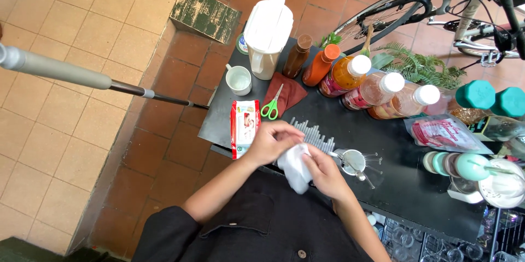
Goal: Cleaning individual plastic stirrers using a wipe at a cafe counter.
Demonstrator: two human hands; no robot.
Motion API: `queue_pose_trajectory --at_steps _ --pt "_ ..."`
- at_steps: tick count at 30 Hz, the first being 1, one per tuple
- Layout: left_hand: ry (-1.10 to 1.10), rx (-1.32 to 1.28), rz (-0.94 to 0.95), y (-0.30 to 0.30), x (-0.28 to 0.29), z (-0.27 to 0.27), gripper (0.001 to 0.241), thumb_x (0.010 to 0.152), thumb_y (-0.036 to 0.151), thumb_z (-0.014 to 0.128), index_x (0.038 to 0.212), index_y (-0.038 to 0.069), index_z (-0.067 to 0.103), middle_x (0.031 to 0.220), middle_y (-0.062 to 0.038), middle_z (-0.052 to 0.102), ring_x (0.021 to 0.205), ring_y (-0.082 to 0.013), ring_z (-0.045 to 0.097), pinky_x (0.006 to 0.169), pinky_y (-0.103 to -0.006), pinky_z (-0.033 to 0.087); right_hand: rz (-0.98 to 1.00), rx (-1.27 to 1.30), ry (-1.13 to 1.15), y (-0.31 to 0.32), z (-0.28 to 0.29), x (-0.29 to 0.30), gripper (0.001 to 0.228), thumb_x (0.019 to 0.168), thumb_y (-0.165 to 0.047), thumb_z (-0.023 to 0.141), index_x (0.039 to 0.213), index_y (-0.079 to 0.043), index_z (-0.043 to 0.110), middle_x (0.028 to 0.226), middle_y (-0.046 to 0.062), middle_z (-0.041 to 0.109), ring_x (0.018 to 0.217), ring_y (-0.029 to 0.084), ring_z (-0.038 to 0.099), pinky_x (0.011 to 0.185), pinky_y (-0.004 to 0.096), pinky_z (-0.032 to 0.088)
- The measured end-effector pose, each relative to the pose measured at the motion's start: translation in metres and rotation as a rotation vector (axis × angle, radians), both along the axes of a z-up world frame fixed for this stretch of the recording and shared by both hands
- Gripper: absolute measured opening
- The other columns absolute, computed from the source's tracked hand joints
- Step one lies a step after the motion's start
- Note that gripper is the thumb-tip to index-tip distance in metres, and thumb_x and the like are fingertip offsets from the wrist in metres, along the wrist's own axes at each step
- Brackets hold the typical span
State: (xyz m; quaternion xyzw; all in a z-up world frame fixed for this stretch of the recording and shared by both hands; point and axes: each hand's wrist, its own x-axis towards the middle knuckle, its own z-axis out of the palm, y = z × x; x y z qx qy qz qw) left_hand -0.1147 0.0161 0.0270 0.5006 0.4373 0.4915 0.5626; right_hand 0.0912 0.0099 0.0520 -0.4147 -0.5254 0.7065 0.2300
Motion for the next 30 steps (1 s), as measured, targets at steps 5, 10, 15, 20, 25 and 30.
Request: queue_pose_trajectory --at_steps 5,10,15,20,25,30 --pt "0.065 0.169 0.101 -0.013 0.002 0.004 0.012 0.09 0.011 0.082 0.1 0.005 0.08 0.083 0.001 0.066 0.066 -0.0058 0.051 0.06 -0.0197 0.039 0.014 0.219 -0.114 0.0 -0.019 0.005 0.025 0.101 -0.014 0.056 0.12 -0.004 0.068 0.09 0.001 0.072 0.08 0.008 0.063 0.072 0.027 0.053" --pt "-0.227 0.066 0.257 -0.001 -0.016 -0.004 0.013 0.093 0.014 0.077 0.103 0.006 0.077 0.097 -0.001 0.075 0.086 -0.0085 0.071 0.079 -0.0224 0.057 0.13 0.195 -0.151 -0.001 -0.005 0.005 0.029 0.105 -0.016 0.047 0.114 -0.005 0.073 0.078 0.002 0.07 0.069 0.009 0.065 0.066 0.026 0.054" --pt "-0.006 0.154 0.129 -0.007 -0.008 -0.006 0.011 0.091 0.008 0.079 0.102 0.003 0.077 0.092 -0.003 0.073 0.078 -0.0065 0.064 0.069 -0.0198 0.049 0.09 0.141 -0.045 0.0 -0.018 0.006 0.031 0.107 -0.018 0.042 0.118 -0.005 0.067 0.081 -0.001 0.067 0.073 0.007 0.061 0.068 0.025 0.052" --pt "0.056 0.125 0.113 -0.005 -0.001 0.005 0.014 0.087 0.003 0.082 0.1 0.001 0.079 0.084 -0.005 0.071 0.068 -0.0075 0.056 0.061 -0.021 0.043 -0.004 0.164 -0.052 0.003 -0.013 -0.002 0.031 0.107 -0.019 0.043 0.117 -0.004 0.067 0.088 -0.001 0.068 0.078 0.007 0.061 0.071 0.025 0.052" --pt "-0.027 0.227 0.233 0.01 -0.02 -0.004 0.006 0.093 0.003 0.076 0.098 0.003 0.077 0.094 -0.005 0.075 0.084 -0.0095 0.07 0.076 -0.0229 0.056 0.061 0.091 0.032 -0.003 -0.013 0.003 0.033 0.107 -0.019 0.041 0.118 -0.005 0.068 0.093 -0.001 0.067 0.083 0.007 0.062 0.077 0.025 0.051" --pt "-0.053 0.147 0.184 0.003 -0.017 0.0 0.006 0.092 0.005 0.077 0.098 0.003 0.076 0.095 -0.006 0.075 0.086 -0.0093 0.07 0.077 -0.023 0.056 0.102 0.043 -0.01 -0.006 -0.027 0.016 0.034 0.109 -0.02 0.042 0.114 -0.003 0.07 0.092 0.001 0.067 0.082 0.008 0.06 0.074 0.026 0.052"
